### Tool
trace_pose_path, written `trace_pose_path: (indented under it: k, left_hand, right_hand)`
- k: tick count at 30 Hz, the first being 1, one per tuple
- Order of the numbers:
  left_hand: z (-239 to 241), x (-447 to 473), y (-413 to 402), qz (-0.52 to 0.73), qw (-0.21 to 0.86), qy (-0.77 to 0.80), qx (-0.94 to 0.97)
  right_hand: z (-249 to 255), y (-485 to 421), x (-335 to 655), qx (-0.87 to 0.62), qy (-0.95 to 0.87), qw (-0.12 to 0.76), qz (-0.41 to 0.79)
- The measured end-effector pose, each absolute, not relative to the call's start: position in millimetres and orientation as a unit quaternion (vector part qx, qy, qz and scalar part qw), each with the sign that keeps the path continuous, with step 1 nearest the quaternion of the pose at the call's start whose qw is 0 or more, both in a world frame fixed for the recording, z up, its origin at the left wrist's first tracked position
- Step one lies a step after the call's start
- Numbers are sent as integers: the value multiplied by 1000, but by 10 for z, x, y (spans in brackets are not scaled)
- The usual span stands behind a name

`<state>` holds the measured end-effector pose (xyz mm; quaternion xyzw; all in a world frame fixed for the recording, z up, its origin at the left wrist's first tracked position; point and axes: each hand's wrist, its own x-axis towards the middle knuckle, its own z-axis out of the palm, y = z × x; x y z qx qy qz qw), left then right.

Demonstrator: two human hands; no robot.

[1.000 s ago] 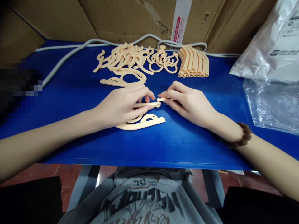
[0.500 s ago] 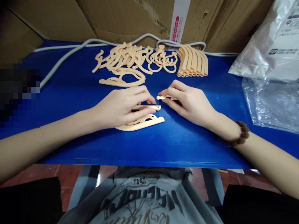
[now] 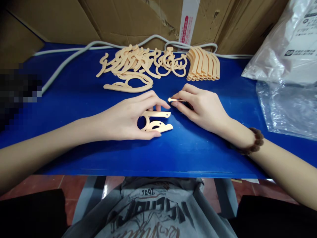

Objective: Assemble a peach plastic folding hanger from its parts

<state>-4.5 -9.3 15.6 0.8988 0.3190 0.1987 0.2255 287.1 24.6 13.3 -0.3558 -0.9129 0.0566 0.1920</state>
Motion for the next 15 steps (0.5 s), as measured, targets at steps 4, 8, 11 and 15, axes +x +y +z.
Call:
trace_pose_path:
  k: [4, 8, 11, 15]
  left_hand:
    - [204, -85, -117, 229, 205, 305, 901]
    - [216, -83, -182, 240, 71, 327, 911]
    - [174, -61, -189, 222, -19, 346, 912]
    - [119, -48, -141, 198, -52, 362, 909]
  right_hand:
    - [140, 257, 2884, -352, -916, 189, 47]
    - [162, 261, 2868, -356, -914, 186, 52]
    - [190, 229, 2839, -383, -902, 191, 61]
    - [228, 174, 2804, -417, -884, 198, 71]
